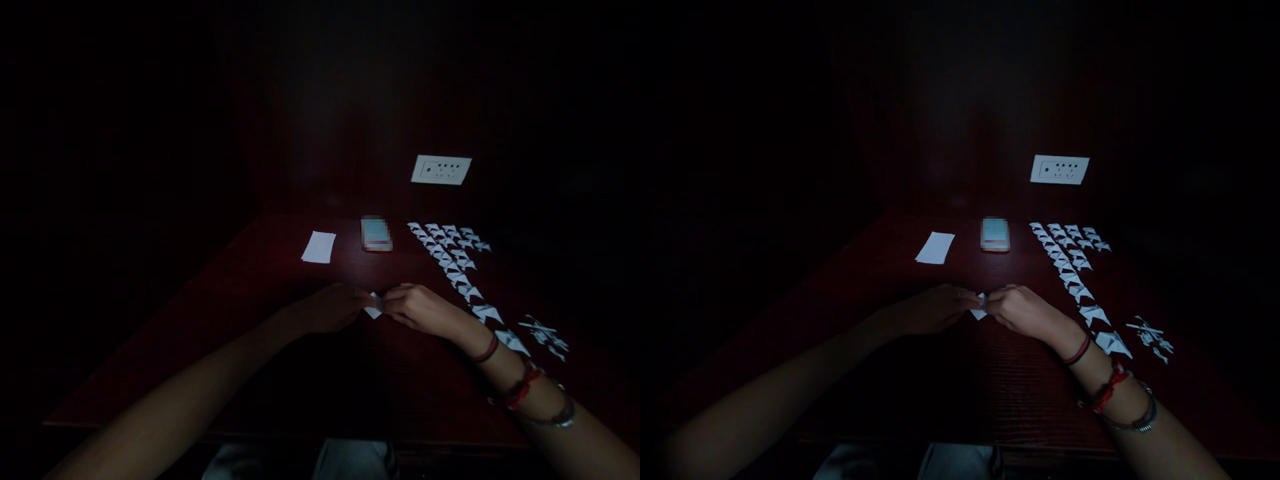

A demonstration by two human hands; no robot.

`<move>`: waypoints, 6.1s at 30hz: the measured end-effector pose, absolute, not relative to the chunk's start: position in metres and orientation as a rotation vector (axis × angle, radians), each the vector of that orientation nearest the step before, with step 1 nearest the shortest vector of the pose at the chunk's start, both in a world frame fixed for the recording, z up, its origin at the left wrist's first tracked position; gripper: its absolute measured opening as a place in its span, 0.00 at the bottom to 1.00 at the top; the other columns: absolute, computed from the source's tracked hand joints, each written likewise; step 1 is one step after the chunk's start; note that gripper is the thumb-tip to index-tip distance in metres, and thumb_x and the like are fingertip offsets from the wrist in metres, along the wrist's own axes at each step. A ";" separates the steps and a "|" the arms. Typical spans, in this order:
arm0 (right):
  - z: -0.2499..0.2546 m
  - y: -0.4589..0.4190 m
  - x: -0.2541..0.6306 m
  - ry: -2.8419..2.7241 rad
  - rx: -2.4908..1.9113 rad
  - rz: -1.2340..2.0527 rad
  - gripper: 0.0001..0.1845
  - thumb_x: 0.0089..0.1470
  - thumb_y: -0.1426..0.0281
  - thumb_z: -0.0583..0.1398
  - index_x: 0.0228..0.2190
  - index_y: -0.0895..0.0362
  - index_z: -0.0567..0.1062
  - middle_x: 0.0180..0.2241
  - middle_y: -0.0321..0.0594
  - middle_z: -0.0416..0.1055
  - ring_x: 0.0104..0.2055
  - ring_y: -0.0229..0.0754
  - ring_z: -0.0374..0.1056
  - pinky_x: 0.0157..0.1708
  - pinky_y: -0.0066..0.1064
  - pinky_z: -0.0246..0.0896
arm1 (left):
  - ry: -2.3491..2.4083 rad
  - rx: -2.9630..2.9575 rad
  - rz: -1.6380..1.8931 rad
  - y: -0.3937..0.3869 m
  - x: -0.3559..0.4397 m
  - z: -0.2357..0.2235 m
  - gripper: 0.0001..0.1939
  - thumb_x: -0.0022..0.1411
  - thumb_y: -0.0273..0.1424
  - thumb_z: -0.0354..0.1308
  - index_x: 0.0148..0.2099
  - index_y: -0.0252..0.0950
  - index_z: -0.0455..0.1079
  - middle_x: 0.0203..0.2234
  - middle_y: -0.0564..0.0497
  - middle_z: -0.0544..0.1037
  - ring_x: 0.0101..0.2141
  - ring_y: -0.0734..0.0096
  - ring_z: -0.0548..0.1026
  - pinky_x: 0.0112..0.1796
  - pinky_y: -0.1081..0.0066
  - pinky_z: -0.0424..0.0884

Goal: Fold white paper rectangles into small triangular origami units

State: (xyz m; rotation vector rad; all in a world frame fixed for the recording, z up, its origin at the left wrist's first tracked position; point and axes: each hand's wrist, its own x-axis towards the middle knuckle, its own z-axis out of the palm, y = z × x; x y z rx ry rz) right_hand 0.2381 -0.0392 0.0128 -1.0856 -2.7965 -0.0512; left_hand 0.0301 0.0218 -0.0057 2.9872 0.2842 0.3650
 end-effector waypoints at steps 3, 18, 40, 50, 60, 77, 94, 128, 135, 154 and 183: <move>0.014 -0.039 0.237 -2.792 -1.088 -0.037 0.09 0.51 0.75 0.50 0.29 0.59 0.70 0.28 0.39 0.68 0.32 0.36 0.63 0.35 0.28 0.54 | 0.275 2.992 0.380 0.022 0.030 -0.006 0.21 0.56 0.21 0.46 0.52 0.37 0.55 0.47 0.50 0.65 0.47 0.71 0.62 0.46 0.69 0.57; 0.016 -0.039 0.242 -2.635 -1.071 0.281 0.12 0.49 0.78 0.52 0.33 0.57 0.72 0.34 0.38 0.68 0.34 0.34 0.64 0.36 0.25 0.57 | 0.295 3.055 0.282 0.023 0.029 -0.008 0.22 0.55 0.21 0.47 0.52 0.41 0.56 0.50 0.52 0.61 0.49 0.70 0.60 0.47 0.69 0.57; 0.018 -0.041 0.239 -2.759 -1.151 0.109 0.12 0.50 0.76 0.51 0.30 0.57 0.73 0.26 0.36 0.66 0.26 0.32 0.61 0.27 0.24 0.52 | 0.278 3.049 0.294 0.023 0.031 -0.006 0.25 0.52 0.19 0.47 0.52 0.41 0.56 0.49 0.52 0.62 0.49 0.70 0.60 0.47 0.68 0.56; 0.024 -0.043 0.243 -2.785 -1.142 0.179 0.12 0.47 0.76 0.52 0.31 0.56 0.74 0.26 0.36 0.67 0.27 0.33 0.62 0.28 0.24 0.53 | 0.280 3.032 0.329 0.020 0.029 -0.003 0.25 0.52 0.18 0.48 0.52 0.42 0.56 0.49 0.52 0.62 0.49 0.70 0.60 0.46 0.68 0.57; 0.024 -0.045 0.242 -2.693 -1.190 0.120 0.13 0.48 0.76 0.51 0.34 0.57 0.73 0.29 0.37 0.66 0.28 0.33 0.62 0.29 0.24 0.54 | 0.285 3.017 0.302 0.020 0.027 -0.003 0.25 0.53 0.18 0.47 0.52 0.42 0.55 0.50 0.52 0.61 0.50 0.70 0.58 0.47 0.67 0.56; 0.020 -0.044 0.239 -2.774 -1.175 0.083 0.12 0.48 0.75 0.51 0.33 0.57 0.72 0.28 0.36 0.66 0.27 0.33 0.61 0.28 0.25 0.52 | 0.285 3.090 0.284 0.021 0.029 -0.004 0.24 0.54 0.18 0.46 0.52 0.40 0.56 0.49 0.51 0.62 0.49 0.69 0.59 0.45 0.67 0.58; 0.024 -0.045 0.239 -2.791 -1.140 0.220 0.12 0.48 0.76 0.51 0.31 0.58 0.73 0.29 0.38 0.67 0.29 0.34 0.62 0.30 0.25 0.53 | 0.284 3.075 0.306 0.022 0.027 -0.008 0.23 0.54 0.18 0.45 0.52 0.40 0.55 0.50 0.51 0.61 0.50 0.70 0.58 0.46 0.68 0.56; 0.013 -0.034 0.249 -2.669 -1.195 0.152 0.12 0.50 0.72 0.52 0.37 0.55 0.71 0.30 0.38 0.65 0.30 0.35 0.62 0.31 0.26 0.56 | 0.230 2.944 0.367 0.025 0.026 -0.010 0.30 0.49 0.12 0.45 0.52 0.42 0.55 0.50 0.53 0.61 0.50 0.73 0.57 0.47 0.67 0.55; 0.009 -0.030 0.244 -2.622 -1.151 0.202 0.11 0.52 0.74 0.50 0.33 0.59 0.71 0.30 0.40 0.65 0.31 0.35 0.62 0.32 0.26 0.56 | 0.273 2.961 0.361 0.027 0.028 -0.012 0.29 0.50 0.14 0.44 0.53 0.42 0.53 0.50 0.53 0.61 0.50 0.71 0.58 0.47 0.66 0.54; -0.001 -0.018 0.244 -2.325 -1.325 0.399 0.06 0.45 0.76 0.51 0.24 0.61 0.68 0.24 0.35 0.64 0.25 0.32 0.58 0.26 0.23 0.52 | 0.312 2.921 0.404 0.029 0.032 -0.014 0.28 0.51 0.14 0.44 0.53 0.40 0.54 0.47 0.52 0.65 0.47 0.73 0.63 0.46 0.69 0.57; -0.007 -0.007 0.243 -2.194 -1.479 0.542 0.05 0.42 0.73 0.53 0.21 0.60 0.68 0.21 0.33 0.63 0.23 0.31 0.58 0.25 0.23 0.52 | 0.325 2.959 0.423 0.036 0.037 -0.016 0.26 0.52 0.17 0.46 0.52 0.42 0.57 0.44 0.51 0.67 0.43 0.71 0.65 0.43 0.68 0.60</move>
